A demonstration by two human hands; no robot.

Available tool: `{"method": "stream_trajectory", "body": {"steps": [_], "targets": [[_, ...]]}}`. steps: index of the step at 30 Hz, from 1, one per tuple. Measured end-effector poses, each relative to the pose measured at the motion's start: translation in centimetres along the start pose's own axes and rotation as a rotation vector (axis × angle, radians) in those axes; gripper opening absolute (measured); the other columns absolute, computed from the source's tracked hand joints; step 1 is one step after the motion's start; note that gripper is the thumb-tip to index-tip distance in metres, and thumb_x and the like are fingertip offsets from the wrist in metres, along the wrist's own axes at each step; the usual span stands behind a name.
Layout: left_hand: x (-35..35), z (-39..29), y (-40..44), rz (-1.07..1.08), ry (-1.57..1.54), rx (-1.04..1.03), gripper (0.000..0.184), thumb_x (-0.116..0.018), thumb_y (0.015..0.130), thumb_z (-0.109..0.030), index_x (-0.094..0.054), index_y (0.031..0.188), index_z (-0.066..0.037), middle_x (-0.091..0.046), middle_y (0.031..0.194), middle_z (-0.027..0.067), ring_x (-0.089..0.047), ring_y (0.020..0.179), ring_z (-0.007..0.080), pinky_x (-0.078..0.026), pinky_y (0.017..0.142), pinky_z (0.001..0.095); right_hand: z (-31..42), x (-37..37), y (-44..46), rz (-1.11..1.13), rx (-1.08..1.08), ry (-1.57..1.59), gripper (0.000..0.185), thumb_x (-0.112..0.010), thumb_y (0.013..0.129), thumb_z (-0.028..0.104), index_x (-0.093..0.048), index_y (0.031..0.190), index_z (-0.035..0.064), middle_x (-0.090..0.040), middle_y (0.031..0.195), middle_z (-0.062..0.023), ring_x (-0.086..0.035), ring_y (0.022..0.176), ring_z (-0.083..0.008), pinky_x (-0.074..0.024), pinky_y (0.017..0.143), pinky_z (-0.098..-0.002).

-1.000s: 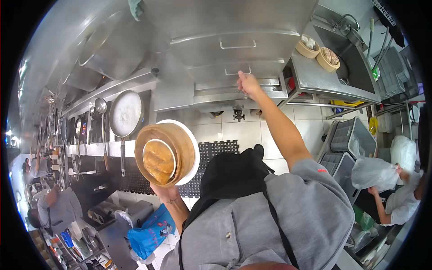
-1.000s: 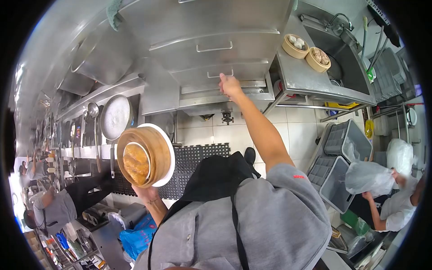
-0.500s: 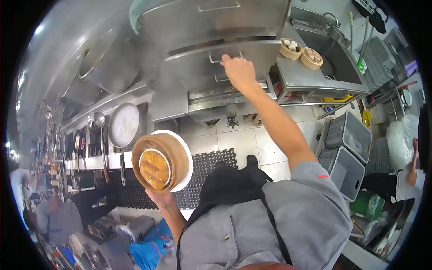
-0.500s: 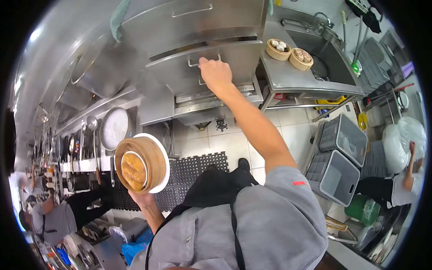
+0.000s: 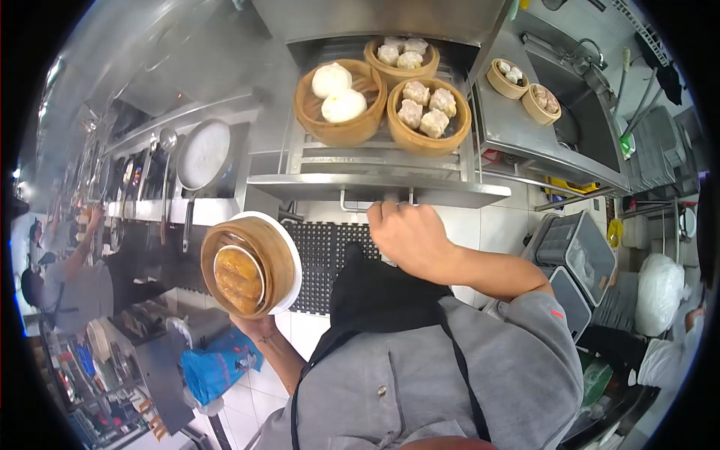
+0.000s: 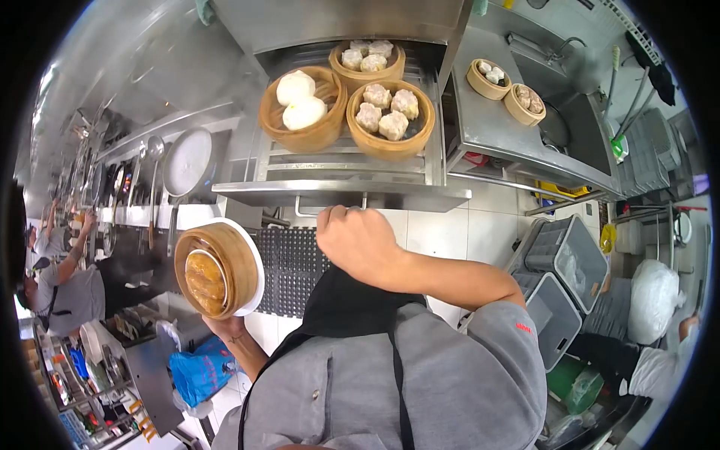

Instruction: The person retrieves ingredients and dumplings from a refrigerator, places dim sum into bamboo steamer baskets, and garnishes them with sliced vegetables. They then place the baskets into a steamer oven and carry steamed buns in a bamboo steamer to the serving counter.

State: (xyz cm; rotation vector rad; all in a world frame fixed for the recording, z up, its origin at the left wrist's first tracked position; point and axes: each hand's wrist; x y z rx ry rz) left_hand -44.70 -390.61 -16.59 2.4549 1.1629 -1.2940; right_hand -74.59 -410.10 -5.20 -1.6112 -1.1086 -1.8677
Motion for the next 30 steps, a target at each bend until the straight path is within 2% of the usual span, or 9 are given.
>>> {"method": "stream_trajectory", "body": {"steps": [2, 7, 10, 11, 13, 17, 21, 23, 30], "targets": [[1.0, 0.3, -1.2, -0.015, -0.023, -0.018, 0.051, -0.038, 0.101, -0.030, -0.041, 0.139, 0.004, -0.049, 0.137, 0.0235, -0.055, 0.120, 0.0376, -0.051, 0.098, 0.0522, -0.3, 0.6, -0.7, -0.019, 0.024, 0.042, 0.022, -0.062, 0.069, 0.008, -0.065, 0.085, -0.0062, -0.063, 0.068, -0.0129, -0.066, 0.058, -0.0231, -0.0513, 0.044, -0.0315], [4.7, 0.7, -3.1, 0.002, -0.049, -0.073, 0.055, -0.038, 0.101, -0.031, -0.035, 0.143, 0.003, -0.044, 0.141, 0.0249, -0.052, 0.123, 0.0397, -0.050, 0.099, 0.0550, -5.1, 7.4, -2.5, -0.103, 0.098, 0.416, 0.017, -0.065, 0.075, 0.008, -0.065, 0.092, 0.0033, -0.063, 0.082, -0.0097, -0.066, 0.069, -0.0227, -0.0534, 0.054, -0.0305], [3.8, 1.1, -4.7, -0.136, -0.017, -0.124, 0.056, -0.038, 0.101, -0.032, -0.034, 0.144, 0.003, -0.043, 0.142, 0.0249, -0.052, 0.124, 0.0398, -0.050, 0.099, 0.0548, -11.1, 10.0, -2.9, -0.248, -0.092, 0.658, 0.006, -0.064, 0.083, 0.002, -0.066, 0.089, 0.0020, -0.067, 0.092, -0.0111, -0.067, 0.078, -0.0271, -0.0535, 0.063, -0.0323], [3.7, 1.2, -5.1, -0.127, -0.010, -0.133, 0.056, -0.038, 0.101, -0.032, -0.033, 0.144, 0.003, -0.043, 0.142, 0.0245, -0.052, 0.124, 0.0399, -0.050, 0.099, 0.0551, -13.8, 9.2, -2.5, -0.281, -0.012, 0.500, 0.008, -0.063, 0.086, 0.005, -0.066, 0.093, 0.0005, -0.067, 0.090, -0.0118, -0.066, 0.077, -0.0287, -0.0526, 0.065, -0.0329], [3.3, 1.3, -5.3, -0.141, -0.028, -0.124, 0.056, -0.038, 0.101, -0.033, -0.033, 0.144, 0.002, -0.043, 0.143, 0.0243, -0.052, 0.124, 0.0400, -0.050, 0.099, 0.0553, -16.9, 8.1, -1.5, -0.058, -0.054, 0.597, 0.014, -0.061, 0.089, 0.010, -0.066, 0.100, 0.0025, -0.068, 0.089, -0.0108, -0.066, 0.078, -0.0298, -0.0521, 0.068, -0.0352], [4.1, 1.2, -4.9, -0.124, -0.055, -0.113, 0.056, -0.038, 0.101, -0.033, -0.033, 0.144, 0.002, -0.043, 0.143, 0.0241, -0.051, 0.125, 0.0402, -0.049, 0.099, 0.0558, -18.1, 4.2, -0.2, 0.000, 0.036, 0.537, 0.024, -0.058, 0.091, 0.011, -0.066, 0.113, 0.0075, -0.066, 0.083, -0.0096, -0.061, 0.067, -0.0265, -0.0473, 0.065, -0.0346], [3.9, 0.9, -4.6, -0.163, -0.005, -0.120, 0.056, -0.038, 0.101, -0.034, -0.034, 0.144, 0.002, -0.043, 0.143, 0.0242, -0.051, 0.125, 0.0404, -0.049, 0.099, 0.0561, -18.0, 3.3, 0.7, 0.031, 0.072, 0.498, 0.026, -0.058, 0.090, 0.011, -0.066, 0.115, 0.0089, -0.067, 0.085, -0.0111, -0.062, 0.070, -0.0288, -0.0483, 0.066, -0.0354], [3.0, 0.9, -4.6, -0.153, -0.033, -0.093, 0.055, -0.038, 0.101, -0.034, -0.035, 0.144, 0.001, -0.043, 0.143, 0.0241, -0.051, 0.125, 0.0404, -0.049, 0.099, 0.0565, -17.8, 3.5, 0.8, 0.154, -0.004, 0.494, 0.024, -0.059, 0.091, 0.015, -0.066, 0.113, 0.0099, -0.071, 0.095, -0.0114, -0.067, 0.085, -0.0315, -0.0506, 0.073, -0.0403], [3.1, 0.6, -3.8, -0.130, -0.059, -0.078, 0.054, -0.038, 0.101, -0.034, -0.036, 0.143, 0.001, -0.044, 0.142, 0.0235, -0.051, 0.124, 0.0392, -0.049, 0.100, 0.0549, -17.5, 3.6, 1.2, 0.134, -0.007, 0.517, 0.022, -0.061, 0.089, 0.015, -0.067, 0.110, 0.0092, -0.070, 0.092, -0.0115, -0.066, 0.081, -0.0318, -0.0501, 0.071, -0.0394]]}}
Point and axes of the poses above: each hand's wrist, its own y-axis towards the middle knuckle, its own x-axis out of the back of the hand, z = x × y
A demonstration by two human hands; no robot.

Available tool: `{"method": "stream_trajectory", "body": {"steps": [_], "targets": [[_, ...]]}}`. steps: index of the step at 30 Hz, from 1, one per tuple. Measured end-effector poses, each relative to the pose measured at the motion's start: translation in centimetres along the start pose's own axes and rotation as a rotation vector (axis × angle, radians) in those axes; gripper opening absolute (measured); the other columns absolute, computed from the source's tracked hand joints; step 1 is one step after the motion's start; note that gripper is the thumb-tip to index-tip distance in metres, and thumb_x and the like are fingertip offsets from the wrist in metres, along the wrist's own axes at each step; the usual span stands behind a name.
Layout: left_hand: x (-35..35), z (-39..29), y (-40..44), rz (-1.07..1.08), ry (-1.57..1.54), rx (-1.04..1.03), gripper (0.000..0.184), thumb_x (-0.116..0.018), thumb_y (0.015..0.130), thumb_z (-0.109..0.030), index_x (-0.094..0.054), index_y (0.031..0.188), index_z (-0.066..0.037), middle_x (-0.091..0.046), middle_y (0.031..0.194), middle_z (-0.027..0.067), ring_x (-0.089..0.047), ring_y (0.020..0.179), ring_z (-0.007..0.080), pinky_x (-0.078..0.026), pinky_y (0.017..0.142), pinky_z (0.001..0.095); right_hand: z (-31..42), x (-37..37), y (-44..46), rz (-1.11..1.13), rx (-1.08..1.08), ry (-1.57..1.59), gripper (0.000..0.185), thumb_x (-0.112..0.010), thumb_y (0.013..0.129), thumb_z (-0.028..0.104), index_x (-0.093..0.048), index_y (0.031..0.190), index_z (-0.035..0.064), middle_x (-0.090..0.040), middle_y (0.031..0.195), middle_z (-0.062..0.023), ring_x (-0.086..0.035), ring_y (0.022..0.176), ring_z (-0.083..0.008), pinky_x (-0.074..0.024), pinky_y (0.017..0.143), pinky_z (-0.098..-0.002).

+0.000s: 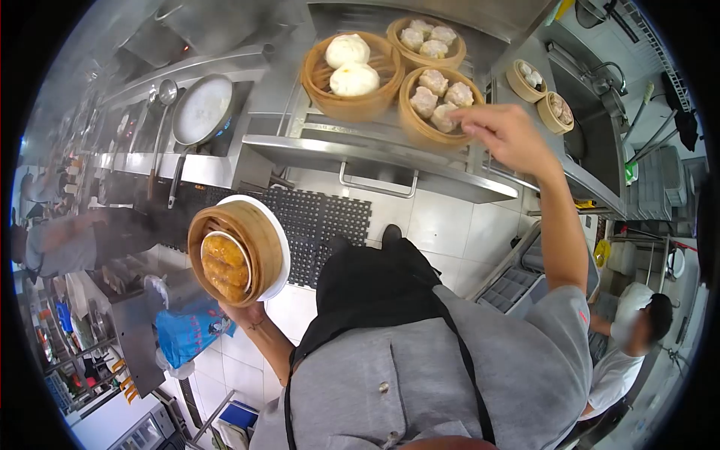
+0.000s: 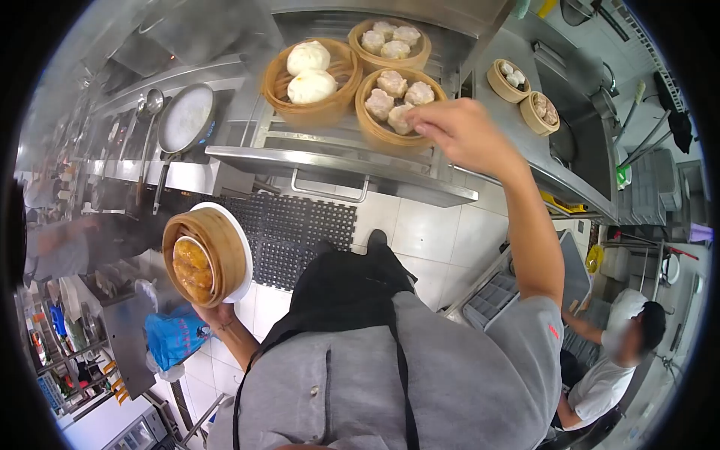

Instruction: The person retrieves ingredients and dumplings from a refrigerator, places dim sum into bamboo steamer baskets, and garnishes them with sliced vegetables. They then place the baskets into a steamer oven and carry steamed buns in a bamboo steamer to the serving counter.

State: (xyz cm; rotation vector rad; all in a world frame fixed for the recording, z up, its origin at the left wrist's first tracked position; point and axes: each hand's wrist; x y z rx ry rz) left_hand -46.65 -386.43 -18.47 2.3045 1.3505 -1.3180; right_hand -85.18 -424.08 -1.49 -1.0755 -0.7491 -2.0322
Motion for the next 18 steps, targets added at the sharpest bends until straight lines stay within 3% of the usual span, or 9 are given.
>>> {"method": "stream_trajectory", "body": {"steps": [4, 7, 11, 18], "targets": [[-0.4, 0.0, 0.4, 0.048, 0.000, 0.018, 0.053, -0.038, 0.101, -0.034, -0.038, 0.141, 0.001, -0.044, 0.142, 0.0225, -0.050, 0.125, 0.0385, -0.048, 0.101, 0.0540, 1.9, 1.2, 2.1, -0.209, 0.071, -0.102, 0.023, -0.060, 0.088, 0.013, -0.068, 0.109, 0.0092, -0.068, 0.089, -0.0109, -0.064, 0.078, -0.0311, -0.0499, 0.068, -0.0400], [-0.9, -0.2, 0.8, -0.019, -0.047, 0.052, 0.053, -0.037, 0.102, -0.034, -0.038, 0.142, 0.000, -0.044, 0.143, 0.0213, -0.049, 0.127, 0.0387, -0.046, 0.103, 0.0550, 3.2, -0.2, 4.8, -0.073, 0.112, -0.396, 0.030, -0.056, 0.086, 0.013, -0.068, 0.112, 0.0117, -0.067, 0.085, -0.0119, -0.064, 0.079, -0.0325, -0.0503, 0.067, -0.0442], [-0.9, -0.2, 0.9, -0.037, -0.055, 0.065, 0.054, -0.035, 0.102, -0.036, -0.038, 0.143, -0.001, -0.043, 0.144, 0.0206, -0.048, 0.128, 0.0382, -0.044, 0.104, 0.0554, 5.5, -1.3, 7.9, 0.105, 0.012, -0.451, 0.032, -0.057, 0.086, 0.013, -0.068, 0.117, 0.0120, -0.068, 0.086, -0.0127, -0.064, 0.081, -0.0328, -0.0493, 0.069, -0.0453], [0.7, -0.6, 1.2, 0.062, -0.127, 0.050, 0.052, -0.036, 0.102, -0.033, -0.038, 0.142, 0.000, -0.044, 0.143, 0.0199, -0.049, 0.127, 0.0370, -0.044, 0.105, 0.0533, 4.3, -4.1, 10.0, 0.128, 0.155, -0.559, 0.019, -0.065, 0.082, 0.014, -0.063, 0.098, 0.0065, -0.064, 0.083, -0.0108, -0.064, 0.078, -0.0322, -0.0506, 0.067, -0.0445]]}}
Point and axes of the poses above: each hand's wrist, its own y-axis towards the middle knuckle, its own x-axis out of the back of the hand, z = x × y
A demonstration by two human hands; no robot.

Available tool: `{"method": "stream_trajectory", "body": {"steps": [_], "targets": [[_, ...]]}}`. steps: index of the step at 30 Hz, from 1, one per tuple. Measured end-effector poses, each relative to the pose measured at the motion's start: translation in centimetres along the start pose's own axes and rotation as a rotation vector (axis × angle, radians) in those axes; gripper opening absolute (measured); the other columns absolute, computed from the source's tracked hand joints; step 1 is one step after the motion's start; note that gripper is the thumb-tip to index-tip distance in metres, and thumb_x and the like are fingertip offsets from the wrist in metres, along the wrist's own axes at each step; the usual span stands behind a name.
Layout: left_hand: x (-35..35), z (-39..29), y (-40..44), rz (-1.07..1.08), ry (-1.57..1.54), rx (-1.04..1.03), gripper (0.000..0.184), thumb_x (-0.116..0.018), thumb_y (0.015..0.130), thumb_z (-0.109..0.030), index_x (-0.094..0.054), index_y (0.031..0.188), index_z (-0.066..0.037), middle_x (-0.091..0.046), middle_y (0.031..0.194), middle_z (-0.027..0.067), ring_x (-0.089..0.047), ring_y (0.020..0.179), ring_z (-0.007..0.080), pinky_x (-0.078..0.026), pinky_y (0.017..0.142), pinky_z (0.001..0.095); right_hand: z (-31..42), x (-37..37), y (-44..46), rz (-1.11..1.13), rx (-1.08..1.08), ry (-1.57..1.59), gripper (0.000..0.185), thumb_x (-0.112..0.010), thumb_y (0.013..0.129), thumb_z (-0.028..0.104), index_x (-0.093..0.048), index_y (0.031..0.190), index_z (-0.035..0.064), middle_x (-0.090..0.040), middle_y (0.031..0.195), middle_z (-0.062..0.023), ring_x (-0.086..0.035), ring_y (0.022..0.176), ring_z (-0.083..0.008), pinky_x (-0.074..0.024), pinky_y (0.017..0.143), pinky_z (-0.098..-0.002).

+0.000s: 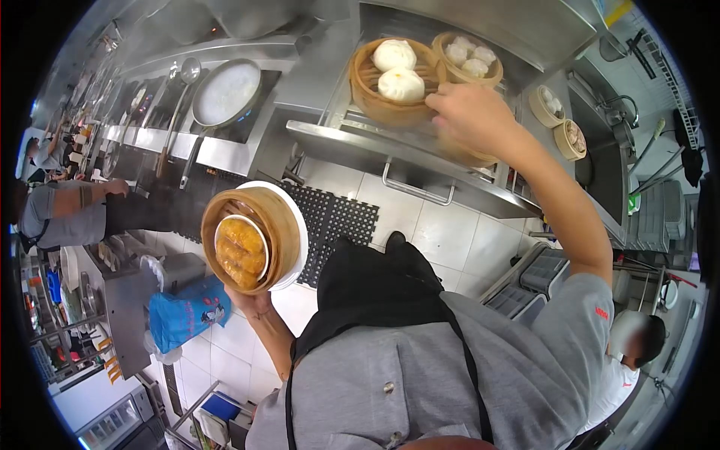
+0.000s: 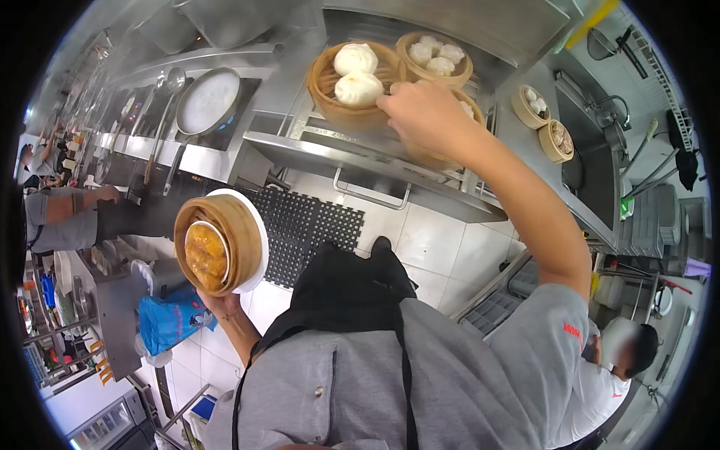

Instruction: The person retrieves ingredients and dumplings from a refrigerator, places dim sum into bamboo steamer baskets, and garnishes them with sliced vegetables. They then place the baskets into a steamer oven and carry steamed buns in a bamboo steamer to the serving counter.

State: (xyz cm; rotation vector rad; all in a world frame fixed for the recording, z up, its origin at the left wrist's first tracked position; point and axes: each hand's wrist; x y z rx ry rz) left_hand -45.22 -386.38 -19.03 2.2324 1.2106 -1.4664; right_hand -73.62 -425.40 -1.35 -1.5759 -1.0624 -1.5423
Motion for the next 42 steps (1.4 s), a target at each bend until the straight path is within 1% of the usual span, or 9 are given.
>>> {"method": "stream_trajectory", "body": {"steps": [8, 11, 16, 23, 26, 28, 31, 34, 42], "targets": [[0.4, 0.1, 0.2, -0.055, 0.030, -0.047, 0.051, -0.036, 0.101, -0.032, -0.040, 0.141, 0.000, -0.046, 0.142, 0.0209, -0.050, 0.126, 0.0371, -0.045, 0.105, 0.0530, 1.0, -2.2, 1.7, -0.106, 0.062, -0.180, 0.024, -0.070, 0.079, 0.016, -0.054, 0.094, 0.0057, -0.059, 0.088, -0.0107, -0.064, 0.076, -0.0304, -0.0507, 0.061, -0.0414], [0.7, 0.2, 0.1, -0.042, 0.002, -0.017, 0.050, -0.036, 0.101, -0.032, -0.040, 0.140, 0.000, -0.047, 0.141, 0.0206, -0.051, 0.126, 0.0369, -0.044, 0.105, 0.0522, 1.4, -1.9, 1.6, -0.159, 0.036, -0.228, 0.026, -0.070, 0.072, 0.006, -0.056, 0.094, 0.0043, -0.063, 0.083, -0.0119, -0.067, 0.076, -0.0302, -0.0534, 0.059, -0.0400], [0.4, 0.2, -0.3, -0.034, -0.016, -0.006, 0.050, -0.036, 0.101, -0.032, -0.041, 0.140, 0.001, -0.047, 0.141, 0.0203, -0.052, 0.125, 0.0366, -0.045, 0.105, 0.0518, 0.9, -0.6, 1.5, -0.215, -0.065, 0.128, 0.024, -0.069, 0.078, 0.016, -0.065, 0.100, 0.0079, -0.063, 0.085, -0.0111, -0.065, 0.078, -0.0315, -0.0516, 0.068, -0.0431], [0.7, -0.1, -0.2, -0.052, 0.006, -0.003, 0.050, -0.036, 0.101, -0.031, -0.040, 0.140, 0.001, -0.047, 0.141, 0.0207, -0.050, 0.126, 0.0367, -0.044, 0.106, 0.0516, 0.1, 0.3, 1.2, -0.208, -0.073, 0.199, 0.025, -0.068, 0.074, 0.019, -0.068, 0.097, 0.0084, -0.064, 0.089, -0.0112, -0.064, 0.080, -0.0323, -0.0507, 0.070, -0.0445], [0.8, -0.1, -0.5, -0.019, 0.018, -0.006, 0.050, -0.036, 0.102, -0.031, -0.039, 0.139, 0.002, -0.047, 0.141, 0.0196, -0.050, 0.126, 0.0355, -0.043, 0.107, 0.0505, -1.3, 1.0, 1.5, -0.100, -0.232, 0.043, 0.025, -0.071, 0.074, 0.020, -0.069, 0.096, 0.0088, -0.063, 0.088, -0.0096, -0.063, 0.083, -0.0309, -0.0505, 0.072, -0.0436], [0.1, -0.2, -0.6, -0.053, 0.014, 0.002, 0.050, -0.036, 0.102, -0.030, -0.039, 0.139, 0.002, -0.047, 0.141, 0.0199, -0.050, 0.126, 0.0355, -0.043, 0.106, 0.0503, -1.7, 0.1, 1.6, -0.126, 0.016, 0.073, 0.026, -0.075, 0.072, 0.020, -0.069, 0.095, 0.0095, -0.061, 0.088, -0.0080, -0.062, 0.087, -0.0292, -0.0506, 0.073, -0.0422], [0.5, -0.2, -0.6, 0.014, 0.018, -0.023, 0.049, -0.035, 0.102, -0.029, -0.040, 0.138, 0.003, -0.048, 0.140, 0.0200, -0.051, 0.125, 0.0353, -0.044, 0.105, 0.0497, -0.5, -1.3, 2.5, -0.123, 0.125, -0.113, 0.023, -0.077, 0.071, 0.017, -0.067, 0.090, 0.0075, -0.059, 0.087, -0.0074, -0.060, 0.089, -0.0281, -0.0504, 0.073, -0.0411], [0.8, -0.2, -0.5, -0.038, 0.043, -0.041, 0.048, -0.035, 0.102, -0.029, -0.042, 0.137, 0.003, -0.049, 0.138, 0.0199, -0.053, 0.123, 0.0349, -0.045, 0.105, 0.0490, -0.8, -0.9, 3.2, -0.113, 0.231, 0.015, 0.020, -0.075, 0.072, 0.013, -0.062, 0.083, 0.0039, -0.057, 0.087, -0.0085, -0.059, 0.089, -0.0291, -0.0497, 0.072, -0.0414], [0.7, 0.2, 0.0, -0.012, 0.081, -0.064, 0.042, -0.035, 0.103, -0.025, -0.050, 0.129, 0.004, -0.060, 0.126, 0.0174, -0.059, 0.116, 0.0286, -0.048, 0.101, 0.0433, 0.4, 5.2, 3.7, -0.111, 0.355, 0.057, 0.027, -0.075, 0.071, 0.011, -0.059, 0.090, -0.0004, -0.056, 0.088, -0.0156, -0.057, 0.083, -0.0373, -0.0458, 0.071, -0.0430]]}}
Point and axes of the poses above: each hand's wrist, its own y-axis towards the middle knuckle, its own x-axis out of the back of the hand, z = x × y
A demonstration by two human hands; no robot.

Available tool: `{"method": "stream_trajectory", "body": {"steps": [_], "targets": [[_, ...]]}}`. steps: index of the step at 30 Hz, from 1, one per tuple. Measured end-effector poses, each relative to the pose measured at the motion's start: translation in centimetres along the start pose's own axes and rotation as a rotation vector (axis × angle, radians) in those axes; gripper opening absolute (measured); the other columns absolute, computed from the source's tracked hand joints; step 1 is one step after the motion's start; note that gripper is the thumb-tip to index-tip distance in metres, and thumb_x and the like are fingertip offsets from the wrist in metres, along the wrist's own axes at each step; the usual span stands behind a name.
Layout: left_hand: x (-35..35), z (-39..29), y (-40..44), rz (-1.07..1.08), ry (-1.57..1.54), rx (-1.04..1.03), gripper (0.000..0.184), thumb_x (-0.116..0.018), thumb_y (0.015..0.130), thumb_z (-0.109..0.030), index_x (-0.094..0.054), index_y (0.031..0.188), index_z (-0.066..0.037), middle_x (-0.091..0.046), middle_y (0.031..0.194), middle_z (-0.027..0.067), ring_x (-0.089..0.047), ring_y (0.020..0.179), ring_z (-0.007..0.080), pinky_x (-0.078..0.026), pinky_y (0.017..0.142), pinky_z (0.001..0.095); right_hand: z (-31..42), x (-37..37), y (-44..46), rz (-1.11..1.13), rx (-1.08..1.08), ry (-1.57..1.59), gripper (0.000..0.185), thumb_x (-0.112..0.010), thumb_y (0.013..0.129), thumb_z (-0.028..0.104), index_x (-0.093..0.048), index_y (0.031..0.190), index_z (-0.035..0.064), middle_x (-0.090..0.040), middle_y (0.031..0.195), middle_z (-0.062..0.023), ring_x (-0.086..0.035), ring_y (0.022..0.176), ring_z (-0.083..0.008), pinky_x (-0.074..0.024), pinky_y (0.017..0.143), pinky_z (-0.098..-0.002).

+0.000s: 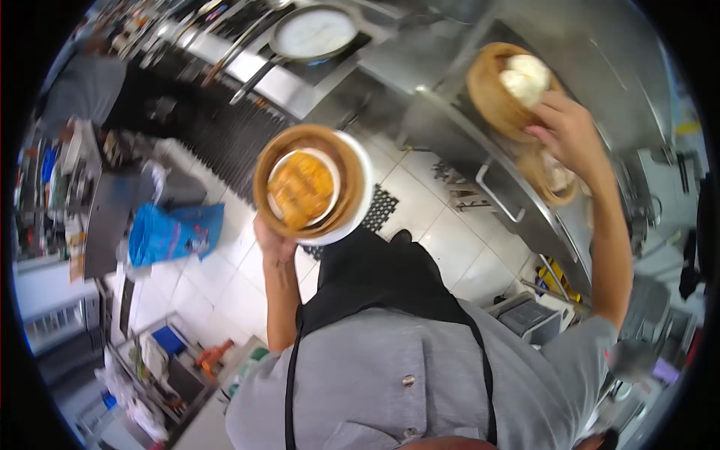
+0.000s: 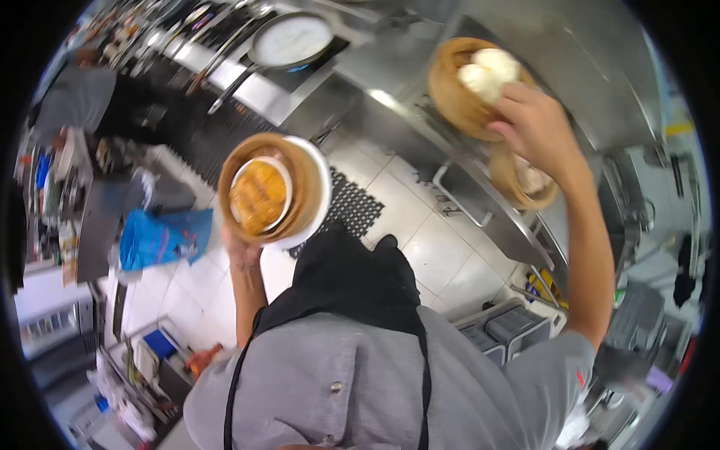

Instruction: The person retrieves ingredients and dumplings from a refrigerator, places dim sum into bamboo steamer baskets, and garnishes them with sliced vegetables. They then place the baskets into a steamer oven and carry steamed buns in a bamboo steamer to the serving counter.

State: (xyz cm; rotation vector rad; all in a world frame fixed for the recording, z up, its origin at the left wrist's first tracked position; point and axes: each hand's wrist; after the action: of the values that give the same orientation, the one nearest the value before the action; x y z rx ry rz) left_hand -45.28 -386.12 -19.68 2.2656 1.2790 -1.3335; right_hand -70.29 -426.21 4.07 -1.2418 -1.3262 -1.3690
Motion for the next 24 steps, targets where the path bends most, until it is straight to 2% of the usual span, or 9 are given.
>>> {"method": "stream_trajectory", "body": {"steps": [2, 5, 7, 13, 16, 17, 18, 20, 24], "targets": [[0.5, 0.4, 0.6, -0.108, 0.052, 0.004, 0.041, -0.035, 0.103, -0.025, -0.052, 0.128, 0.003, -0.062, 0.123, 0.0167, -0.061, 0.112, 0.0262, -0.049, 0.099, 0.0402, 2.7, 2.6, 0.9, -0.050, -0.004, -0.026, 0.025, -0.074, 0.070, 0.012, -0.060, 0.087, 0.0014, -0.056, 0.086, -0.0128, -0.058, 0.081, -0.0340, -0.0456, 0.069, -0.0422], [-2.5, 0.6, 1.0, -0.120, 0.019, 0.032, 0.041, -0.035, 0.103, -0.025, -0.052, 0.128, 0.003, -0.061, 0.123, 0.0161, -0.061, 0.110, 0.0240, -0.050, 0.098, 0.0382, 6.2, 5.9, 1.8, -0.110, 0.073, -0.054, 0.027, -0.075, 0.069, 0.012, -0.061, 0.089, 0.0014, -0.055, 0.084, -0.0119, -0.057, 0.076, -0.0334, -0.0450, 0.067, -0.0410], [-3.3, 0.7, 1.2, -0.125, 0.007, 0.071, 0.040, -0.034, 0.104, -0.024, -0.053, 0.128, 0.002, -0.062, 0.123, 0.0155, -0.061, 0.110, 0.0235, -0.050, 0.098, 0.0380, 9.4, 7.4, 2.8, -0.123, 0.100, -0.037, 0.029, -0.076, 0.066, 0.011, -0.061, 0.088, -0.0004, -0.053, 0.080, -0.0107, -0.056, 0.071, -0.0321, -0.0444, 0.060, -0.0398], [-5.4, 0.7, 1.7, -0.101, -0.012, 0.122, 0.036, -0.037, 0.103, -0.022, -0.056, 0.124, 0.000, -0.063, 0.119, 0.0126, -0.062, 0.107, 0.0213, -0.051, 0.095, 0.0364, 16.1, 5.8, 6.6, -0.184, 0.429, 0.111, 0.032, -0.076, 0.060, 0.008, -0.062, 0.086, -0.0026, -0.050, 0.075, -0.0087, -0.054, 0.065, -0.0253, -0.0381, 0.048, -0.0358], [-5.3, 0.6, 2.0, -0.066, -0.028, 0.141, 0.035, -0.038, 0.103, -0.022, -0.056, 0.123, 0.000, -0.062, 0.119, 0.0124, -0.062, 0.107, 0.0209, -0.051, 0.095, 0.0359, 18.7, 3.7, 8.1, -0.183, 0.503, 0.144, 0.027, -0.074, 0.061, 0.008, -0.062, 0.084, -0.0010, -0.046, 0.072, -0.0066, -0.052, 0.063, -0.0211, -0.0379, 0.047, -0.0346], [-5.3, 0.4, 2.0, -0.050, -0.019, 0.158, 0.034, -0.038, 0.103, -0.021, -0.056, 0.123, 0.001, -0.062, 0.119, 0.0124, -0.062, 0.106, 0.0209, -0.051, 0.094, 0.0360, 19.5, 3.2, 8.3, -0.138, 0.499, 0.116, 0.021, -0.070, 0.065, 0.009, -0.061, 0.081, 0.0003, -0.043, 0.071, -0.0055, -0.051, 0.064, -0.0187, -0.0406, 0.047, -0.0331], [-5.5, 0.0, 1.7, -0.035, -0.010, 0.174, 0.034, -0.039, 0.103, -0.021, -0.056, 0.122, 0.001, -0.062, 0.118, 0.0125, -0.062, 0.105, 0.0209, -0.051, 0.093, 0.0360, 19.8, 2.4, 8.5, -0.131, 0.510, 0.121, 0.021, -0.070, 0.065, 0.009, -0.061, 0.081, 0.0003, -0.043, 0.071, -0.0055, -0.051, 0.064, -0.0187, -0.0406, 0.047, -0.0331], [-5.9, -0.6, 1.3, -0.035, -0.018, 0.197, 0.033, -0.039, 0.102, -0.020, -0.056, 0.120, 0.001, -0.063, 0.115, 0.0123, -0.063, 0.102, 0.0206, -0.052, 0.092, 0.0360, 20.2, 1.0, 8.9, -0.085, 0.575, 0.184, 0.033, -0.077, 0.062, 0.009, -0.062, 0.089, -0.0015, -0.046, 0.074, -0.0060, -0.053, 0.066, -0.0217, -0.0392, 0.048, -0.0334], [-5.9, -1.2, 0.9, -0.071, 0.006, 0.148, 0.029, -0.039, 0.102, -0.019, -0.057, 0.115, 0.001, -0.063, 0.109, 0.0109, -0.063, 0.098, 0.0193, -0.052, 0.090, 0.0357, 21.6, -0.7, 8.9, -0.060, 0.602, 0.129, 0.029, -0.075, 0.063, 0.009, -0.062, 0.088, -0.0006, -0.045, 0.073, -0.0049, -0.053, 0.066, -0.0199, -0.0409, 0.049, -0.0327]]}}
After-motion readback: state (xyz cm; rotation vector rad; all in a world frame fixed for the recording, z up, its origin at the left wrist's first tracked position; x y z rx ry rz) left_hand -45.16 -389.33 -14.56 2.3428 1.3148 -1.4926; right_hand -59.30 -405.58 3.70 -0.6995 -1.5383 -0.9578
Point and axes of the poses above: each hand's wrist, its own y-axis towards the middle knuckle, its own x-axis out of the back of the hand, z = x × y
